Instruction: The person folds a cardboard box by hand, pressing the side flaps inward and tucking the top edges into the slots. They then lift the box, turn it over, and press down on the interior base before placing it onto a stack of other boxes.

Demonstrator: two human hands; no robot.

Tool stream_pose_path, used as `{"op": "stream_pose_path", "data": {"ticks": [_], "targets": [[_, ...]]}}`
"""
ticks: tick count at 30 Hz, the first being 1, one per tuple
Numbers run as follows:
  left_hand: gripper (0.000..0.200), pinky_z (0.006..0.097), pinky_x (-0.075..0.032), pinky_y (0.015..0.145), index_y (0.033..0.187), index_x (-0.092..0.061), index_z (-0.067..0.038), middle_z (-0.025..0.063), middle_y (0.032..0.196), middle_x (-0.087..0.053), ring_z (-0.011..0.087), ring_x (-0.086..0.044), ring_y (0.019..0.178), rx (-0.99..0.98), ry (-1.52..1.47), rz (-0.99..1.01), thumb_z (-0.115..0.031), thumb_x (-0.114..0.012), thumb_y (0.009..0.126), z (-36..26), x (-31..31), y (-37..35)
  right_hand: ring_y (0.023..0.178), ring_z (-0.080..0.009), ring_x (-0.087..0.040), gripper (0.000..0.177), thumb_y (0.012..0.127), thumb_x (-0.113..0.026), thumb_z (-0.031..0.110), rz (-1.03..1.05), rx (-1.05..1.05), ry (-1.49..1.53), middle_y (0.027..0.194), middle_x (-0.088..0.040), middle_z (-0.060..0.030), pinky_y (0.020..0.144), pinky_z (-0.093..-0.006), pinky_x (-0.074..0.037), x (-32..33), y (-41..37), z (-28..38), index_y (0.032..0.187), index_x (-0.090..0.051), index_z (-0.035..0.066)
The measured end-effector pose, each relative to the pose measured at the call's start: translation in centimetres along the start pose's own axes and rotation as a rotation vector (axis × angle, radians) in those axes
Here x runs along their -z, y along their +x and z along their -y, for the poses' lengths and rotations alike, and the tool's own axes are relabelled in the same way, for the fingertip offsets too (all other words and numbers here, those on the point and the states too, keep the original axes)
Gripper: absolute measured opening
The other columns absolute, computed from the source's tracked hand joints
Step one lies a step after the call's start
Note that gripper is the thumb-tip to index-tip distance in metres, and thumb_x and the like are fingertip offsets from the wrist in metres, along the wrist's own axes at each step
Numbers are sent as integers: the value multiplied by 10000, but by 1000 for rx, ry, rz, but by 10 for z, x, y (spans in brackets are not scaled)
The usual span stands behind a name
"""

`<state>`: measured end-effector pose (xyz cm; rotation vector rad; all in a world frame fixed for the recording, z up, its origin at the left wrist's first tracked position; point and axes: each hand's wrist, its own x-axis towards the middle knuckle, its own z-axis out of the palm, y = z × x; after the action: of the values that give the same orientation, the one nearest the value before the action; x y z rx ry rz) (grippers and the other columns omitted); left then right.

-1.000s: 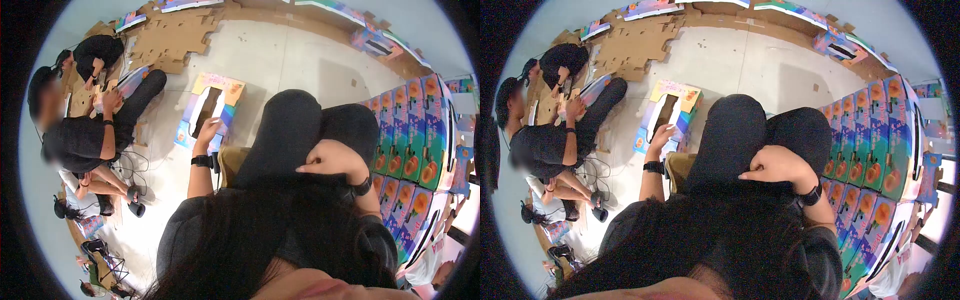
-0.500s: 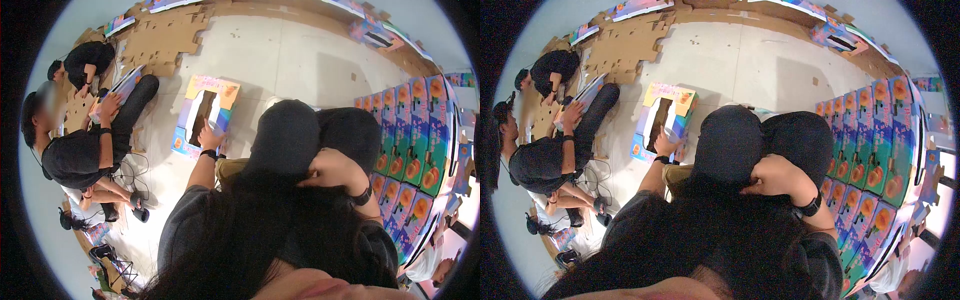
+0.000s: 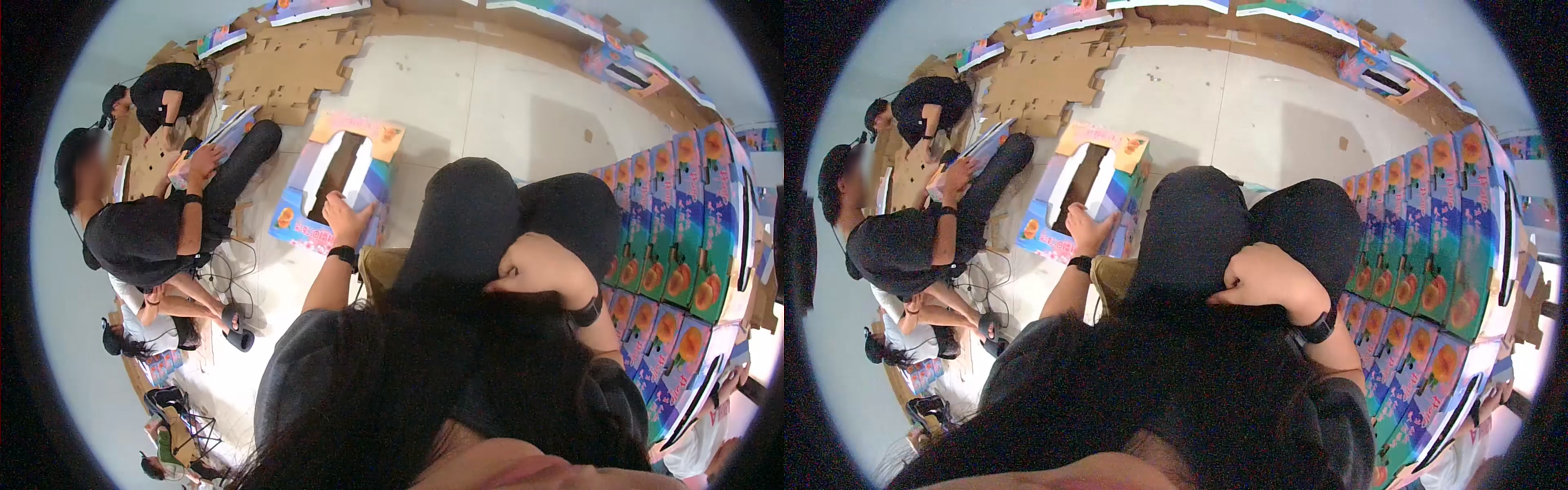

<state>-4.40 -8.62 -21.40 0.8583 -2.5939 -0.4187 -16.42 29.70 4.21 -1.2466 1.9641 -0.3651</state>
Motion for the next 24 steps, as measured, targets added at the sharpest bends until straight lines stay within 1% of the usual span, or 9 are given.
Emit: {"op": "stream_pose_path", "data": {"ticks": [4, 8, 13, 14, 15, 18, 21, 22, 24], "targets": [[750, 468, -403, 862, 995, -517, -5, 146, 955, -525, 374, -518, 945, -168, -49, -215, -494, -916, 590, -12, 39, 28, 579, -326, -630, 446, 840, -726, 460, -150, 39, 26, 604, -637, -135, 550, -386, -461, -10, -10, -3, 665, -724, 50], [682, 465, -402, 831, 927, -506, -30, 127, 934, -511, 356, -506, 920, -349, -64, -430, -435, -939, 591, -54, 110, 62, 580, -289, -655, 461, 786, -769, 507, -160, 19, 3, 618, -662, -118, 552, -359, -479, -12, -20, -1, 691, -743, 57], [723, 429, -415, 811, 965, -458, -38, 124, 975, -527, 341, -514, 912, -538, -150, -487, -359, -972, 570, -110, 211, 70, 606, -280, -677, 554, 694, -805, 599, -298, 64, 70, 617, -666, -115, 580, -351, -520, -17, -31, 1, 685, -739, 49], [741, 423, -417, 820, 981, -444, -34, 130, 1006, -538, 337, -518, 928, -559, -138, -485, -344, -978, 571, -121, 227, 67, 606, -259, -683, 529, 709, -813, 578, -360, 97, 105, 622, -671, -105, 575, -333, -521, -13, -35, 6, 692, -739, 55], [734, 415, -418, 822, 978, -443, -36, 125, 1015, -530, 324, -512, 929, -583, -134, -486, -338, -978, 576, -133, 243, 61, 611, -252, -674, 472, 726, -829, 516, -448, 186, 201, 634, -667, -97, 575, -336, -512, -12, -38, 8, 675, -722, 60], [739, 391, -418, 832, 998, -451, -32, 102, 1050, -506, 286, -496, 954, -663, -108, -505, -347, -975, 582, -170, 279, 39, 636, -232, -635, 386, 712, -870, 380, -853, 349, 85, 650, -637, -62, 590, -341, -473, -2, -51, 25, 649, -657, 64], [760, 376, -413, 828, 1018, -459, -26, 99, 1066, -505, 281, -498, 981, -759, -160, -487, -368, -972, 575, -194, 296, 20, 661, -236, -619, 344, 687, -882, 332, -1249, 531, -129, 686, -637, -48, 619, -345, -466, 3, -70, 48, 680, -648, 79], [785, 406, -429, 938, 1029, -457, -24, 97, 1082, -505, 284, -505, 1028, -782, -154, -451, -390, -972, 564, -199, 300, 13, 728, -255, -627, 307, 644, -885, 279, -1349, 582, -188, 750, -648, -45, 666, -358, -476, 3, -78, 57, 719, -650, 96], [795, 456, -397, 1045, 1030, -454, -25, 98, 1095, -507, 288, -508, 1057, -898, -206, -411, -407, -970, 561, -213, 304, 2, 767, -270, -638, 289, 633, -873, 263, -1498, 605, -347, 773, -653, -50, 694, -369, -487, 5, -100, 78, 731, -656, 98]]}}
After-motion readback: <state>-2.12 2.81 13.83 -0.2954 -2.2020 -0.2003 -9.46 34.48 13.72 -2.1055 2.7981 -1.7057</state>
